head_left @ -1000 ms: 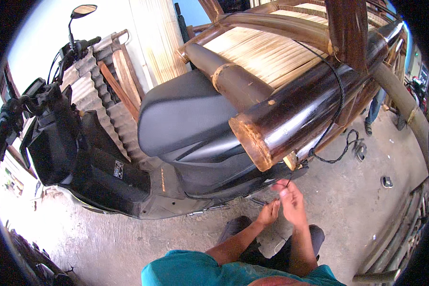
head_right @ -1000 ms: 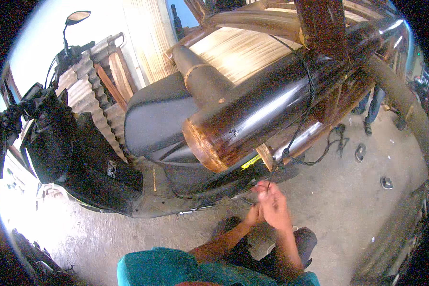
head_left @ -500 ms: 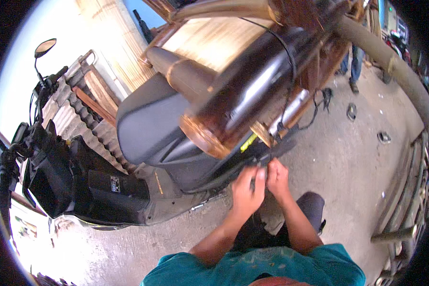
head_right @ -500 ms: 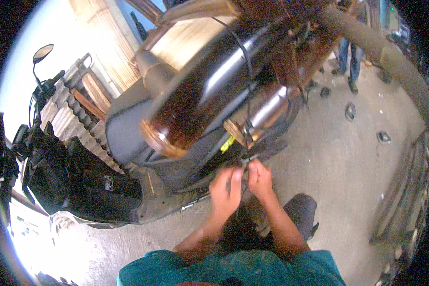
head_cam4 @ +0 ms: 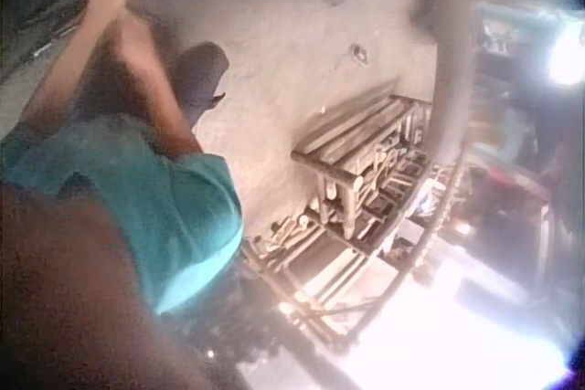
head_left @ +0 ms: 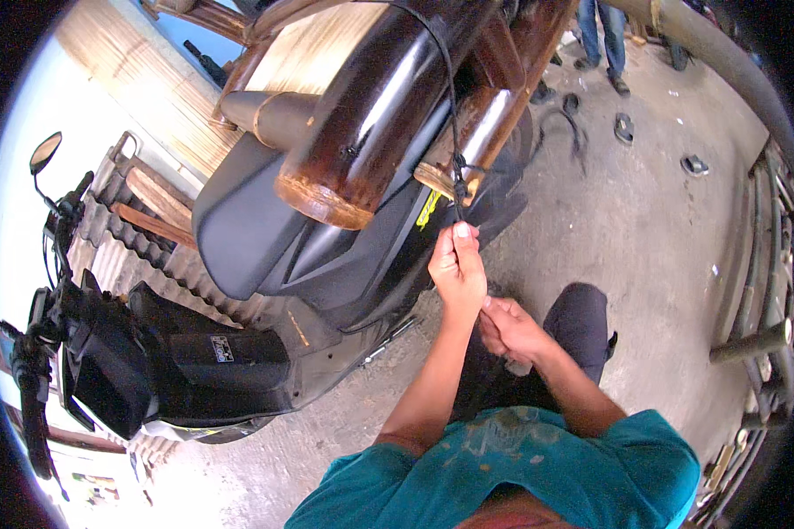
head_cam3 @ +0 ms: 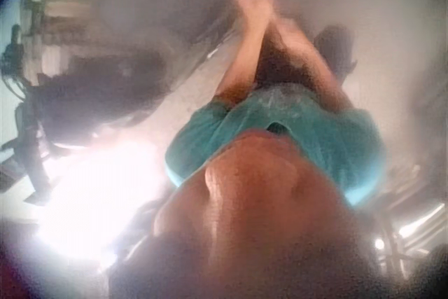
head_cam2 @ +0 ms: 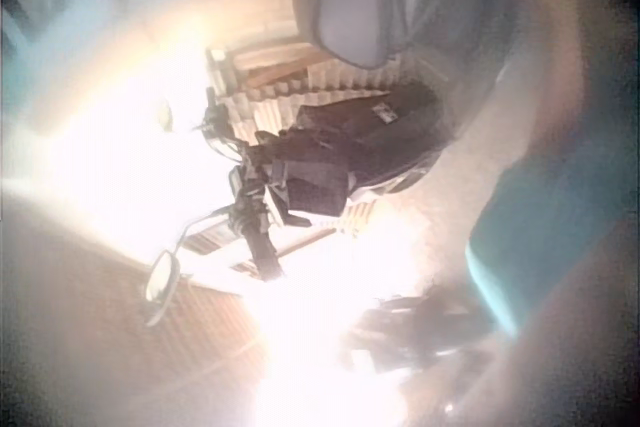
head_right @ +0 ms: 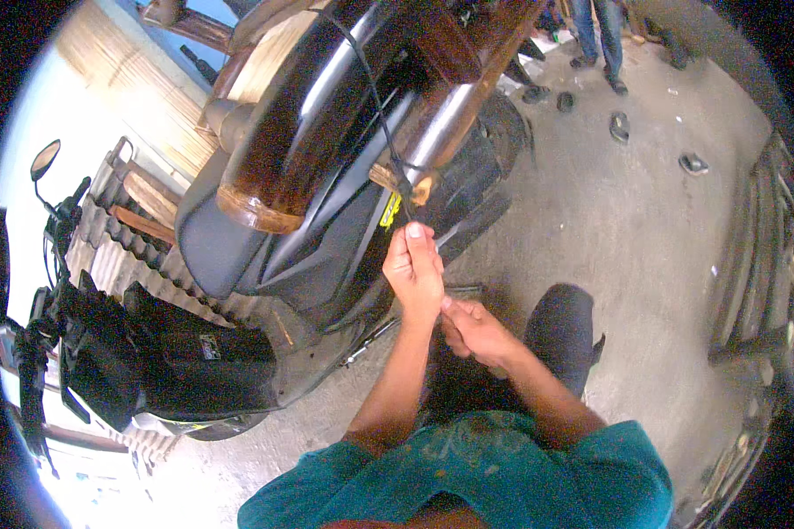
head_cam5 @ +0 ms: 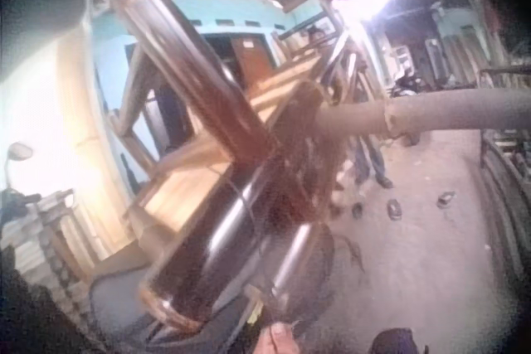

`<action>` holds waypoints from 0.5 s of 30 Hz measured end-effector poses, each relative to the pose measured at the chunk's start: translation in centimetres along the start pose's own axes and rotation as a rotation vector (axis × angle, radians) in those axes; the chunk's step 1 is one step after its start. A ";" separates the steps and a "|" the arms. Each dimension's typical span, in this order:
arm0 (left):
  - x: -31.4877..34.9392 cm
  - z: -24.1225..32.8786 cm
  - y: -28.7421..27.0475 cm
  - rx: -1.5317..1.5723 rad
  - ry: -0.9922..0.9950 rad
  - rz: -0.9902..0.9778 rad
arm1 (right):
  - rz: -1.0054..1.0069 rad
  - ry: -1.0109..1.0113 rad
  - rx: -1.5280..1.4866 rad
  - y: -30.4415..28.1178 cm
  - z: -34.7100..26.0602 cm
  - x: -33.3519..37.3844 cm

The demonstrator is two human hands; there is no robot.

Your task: The person secures a bamboo chair to a scooter using a black rope. They wrap the rope around the chair legs and the scooter frame, tie knots, and use pliers to tighten and trim the rope. Finally, they lift the chair off the scooter and carry it away.

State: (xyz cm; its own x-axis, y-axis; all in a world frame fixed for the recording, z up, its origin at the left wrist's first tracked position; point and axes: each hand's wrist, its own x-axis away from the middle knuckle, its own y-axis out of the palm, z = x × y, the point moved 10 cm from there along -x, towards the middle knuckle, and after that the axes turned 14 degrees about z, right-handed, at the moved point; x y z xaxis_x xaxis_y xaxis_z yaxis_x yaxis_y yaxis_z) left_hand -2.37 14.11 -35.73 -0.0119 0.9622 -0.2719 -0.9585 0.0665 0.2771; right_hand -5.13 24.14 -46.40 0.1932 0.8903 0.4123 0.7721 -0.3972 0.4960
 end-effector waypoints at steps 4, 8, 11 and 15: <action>-0.8 -0.4 0.6 -0.042 0.195 0.008 | -0.662 -0.052 -0.313 4.9 -1.3 7.4; -0.4 -0.2 0.8 0.002 0.125 -0.003 | -0.469 -0.633 -0.772 4.6 -13.9 8.5; -1.0 -0.4 0.2 -0.051 0.125 -0.063 | 0.356 -1.357 0.902 4.6 -14.4 6.9; -0.5 -0.8 1.0 0.087 -0.007 -0.148 | 0.486 -1.160 0.957 0.8 -9.3 1.9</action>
State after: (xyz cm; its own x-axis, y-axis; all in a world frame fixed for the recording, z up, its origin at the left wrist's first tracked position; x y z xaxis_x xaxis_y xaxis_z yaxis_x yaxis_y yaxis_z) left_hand -3.58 13.53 -36.03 0.1302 0.9420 -0.3095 -0.9215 0.2302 0.3129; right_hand -9.80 23.48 -38.07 0.5184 0.5824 -0.6262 0.4954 -0.8014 -0.3352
